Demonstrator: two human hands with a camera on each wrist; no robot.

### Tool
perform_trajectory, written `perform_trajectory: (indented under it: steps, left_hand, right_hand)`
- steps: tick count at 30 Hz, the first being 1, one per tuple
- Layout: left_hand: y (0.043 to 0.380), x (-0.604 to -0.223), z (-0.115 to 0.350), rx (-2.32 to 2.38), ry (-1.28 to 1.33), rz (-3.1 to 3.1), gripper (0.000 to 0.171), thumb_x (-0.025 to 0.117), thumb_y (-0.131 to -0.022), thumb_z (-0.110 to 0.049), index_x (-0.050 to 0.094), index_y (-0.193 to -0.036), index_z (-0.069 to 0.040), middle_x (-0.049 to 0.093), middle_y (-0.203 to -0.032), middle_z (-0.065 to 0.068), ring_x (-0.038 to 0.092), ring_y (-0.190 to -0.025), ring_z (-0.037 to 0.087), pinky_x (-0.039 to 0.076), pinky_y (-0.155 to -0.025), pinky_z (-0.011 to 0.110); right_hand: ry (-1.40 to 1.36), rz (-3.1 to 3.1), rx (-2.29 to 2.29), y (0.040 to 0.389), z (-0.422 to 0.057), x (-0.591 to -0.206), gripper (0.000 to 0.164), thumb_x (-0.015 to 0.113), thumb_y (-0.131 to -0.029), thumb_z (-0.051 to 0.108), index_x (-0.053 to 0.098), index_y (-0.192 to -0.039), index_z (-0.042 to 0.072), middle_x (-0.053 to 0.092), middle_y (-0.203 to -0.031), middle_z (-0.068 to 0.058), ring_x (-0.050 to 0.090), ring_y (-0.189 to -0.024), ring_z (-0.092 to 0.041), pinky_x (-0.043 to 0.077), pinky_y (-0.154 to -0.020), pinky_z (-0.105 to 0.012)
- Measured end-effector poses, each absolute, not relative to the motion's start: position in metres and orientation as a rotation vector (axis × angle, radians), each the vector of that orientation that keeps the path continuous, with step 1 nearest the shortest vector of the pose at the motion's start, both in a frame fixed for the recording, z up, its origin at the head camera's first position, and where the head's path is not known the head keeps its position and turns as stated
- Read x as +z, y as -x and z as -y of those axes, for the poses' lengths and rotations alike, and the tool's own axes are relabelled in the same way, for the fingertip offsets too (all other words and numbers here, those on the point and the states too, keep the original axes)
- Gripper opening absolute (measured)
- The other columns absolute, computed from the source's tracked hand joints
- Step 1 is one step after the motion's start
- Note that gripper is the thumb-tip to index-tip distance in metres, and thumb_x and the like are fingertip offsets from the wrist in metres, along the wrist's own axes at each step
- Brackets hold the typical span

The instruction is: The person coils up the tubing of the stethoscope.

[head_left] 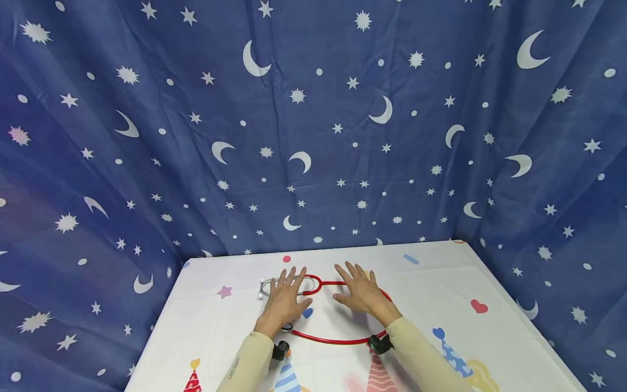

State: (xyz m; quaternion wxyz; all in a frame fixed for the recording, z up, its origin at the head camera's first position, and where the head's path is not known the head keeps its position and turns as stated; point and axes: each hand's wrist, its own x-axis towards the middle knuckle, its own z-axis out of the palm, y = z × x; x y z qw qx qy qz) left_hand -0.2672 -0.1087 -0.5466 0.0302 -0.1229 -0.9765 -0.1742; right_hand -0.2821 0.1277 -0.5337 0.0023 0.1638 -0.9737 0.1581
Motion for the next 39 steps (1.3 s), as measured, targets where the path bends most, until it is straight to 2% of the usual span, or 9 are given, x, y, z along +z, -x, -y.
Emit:
perform_trajectory:
  steps: [9,21,31,35,39]
  left_hand:
    - [0.278,-0.559,0.111,-0.604,0.311,3.07,0.079,0.07,-0.088,-0.044,0.034,-0.154,-0.021,0.032,-0.159,0.016,0.023,-0.148,0.04,0.016,-0.116,0.067]
    - [0.286,-0.571,0.12,-0.532,0.28,3.064,0.066,0.073,-0.086,-0.031,0.047,-0.144,-0.013,0.048,-0.147,0.016,0.038,-0.141,0.039,0.017,-0.111,0.073]
    - [0.293,-0.572,0.119,-0.489,0.256,3.007,0.056,0.073,-0.087,-0.028,0.055,-0.138,-0.014,0.055,-0.134,0.014,0.046,-0.128,0.04,0.021,-0.111,0.07]
    - [0.291,-0.571,0.12,-0.481,0.275,3.007,0.052,0.074,-0.086,-0.028,0.058,-0.134,-0.014,0.058,-0.127,0.015,0.051,-0.12,0.04,0.028,-0.109,0.065]
    - [0.289,-0.571,0.122,-0.501,0.318,3.0,0.048,0.076,-0.086,-0.027,0.061,-0.129,-0.012,0.059,-0.122,0.015,0.055,-0.11,0.037,0.041,-0.099,0.055]
  right_hand:
    - [-0.458,3.119,0.562,0.292,-0.123,-0.546,0.074,0.064,-0.091,0.05,0.033,-0.153,0.025,0.037,-0.156,-0.014,0.031,-0.145,-0.04,0.018,-0.113,-0.07]
    - [-0.402,3.2,0.532,0.301,-0.121,-0.562,0.065,0.065,-0.091,0.045,0.043,-0.148,0.022,0.049,-0.147,-0.013,0.042,-0.139,-0.034,0.021,-0.112,-0.07]
    - [-0.448,3.163,0.509,0.303,-0.127,-0.561,0.055,0.067,-0.091,0.037,0.052,-0.14,0.016,0.056,-0.138,-0.012,0.052,-0.129,-0.035,0.032,-0.105,-0.07]
    - [-0.456,3.149,0.48,0.304,-0.128,-0.561,0.053,0.07,-0.09,0.034,0.055,-0.137,0.016,0.059,-0.131,-0.013,0.056,-0.122,-0.035,0.038,-0.1,-0.067]
    - [-0.469,3.144,0.445,0.305,-0.129,-0.562,0.05,0.072,-0.089,0.031,0.059,-0.134,0.015,0.061,-0.125,-0.013,0.059,-0.116,-0.034,0.043,-0.095,-0.062]
